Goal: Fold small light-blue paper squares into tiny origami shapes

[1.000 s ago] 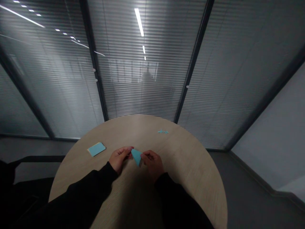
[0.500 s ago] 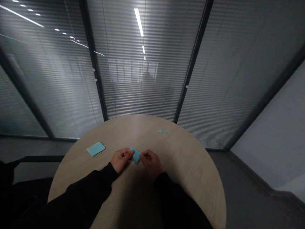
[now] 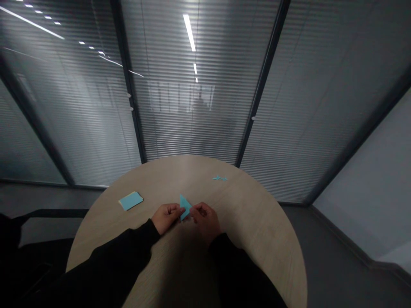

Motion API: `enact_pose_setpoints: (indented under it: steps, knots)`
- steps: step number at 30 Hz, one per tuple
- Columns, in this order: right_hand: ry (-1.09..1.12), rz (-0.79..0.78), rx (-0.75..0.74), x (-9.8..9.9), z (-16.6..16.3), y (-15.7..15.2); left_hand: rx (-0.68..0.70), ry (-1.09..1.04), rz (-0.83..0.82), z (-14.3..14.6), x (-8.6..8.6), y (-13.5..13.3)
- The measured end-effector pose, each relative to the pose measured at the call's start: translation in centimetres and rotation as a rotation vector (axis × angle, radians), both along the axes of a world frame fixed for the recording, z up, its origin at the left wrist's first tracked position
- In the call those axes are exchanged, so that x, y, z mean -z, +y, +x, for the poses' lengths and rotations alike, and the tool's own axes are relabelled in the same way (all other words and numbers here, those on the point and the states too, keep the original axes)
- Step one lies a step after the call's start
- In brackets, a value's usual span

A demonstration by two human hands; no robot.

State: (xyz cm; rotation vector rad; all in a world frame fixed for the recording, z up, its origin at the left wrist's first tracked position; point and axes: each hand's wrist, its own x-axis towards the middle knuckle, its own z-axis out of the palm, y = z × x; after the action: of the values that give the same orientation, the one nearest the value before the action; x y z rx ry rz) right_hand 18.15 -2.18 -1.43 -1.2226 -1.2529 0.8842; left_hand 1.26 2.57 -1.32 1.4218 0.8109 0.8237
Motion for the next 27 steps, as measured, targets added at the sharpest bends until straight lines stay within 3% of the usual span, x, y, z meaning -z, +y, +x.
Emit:
enact_pose_setpoints:
  steps: [10,19,27]
  knots:
    - [0.048,-0.007,0.106,0.1,0.0,0.1,0.075,0.013,-0.013,-0.1,-0.1,0.0]
    - [0.075,0.013,0.135,0.2,-0.1,0.2,0.077,0.006,0.084,-0.1,1.2,0.5]
    - [0.07,0.006,0.156,0.1,0.0,0.2,0.064,0.164,0.223,-0.2,0.0,-0.1]
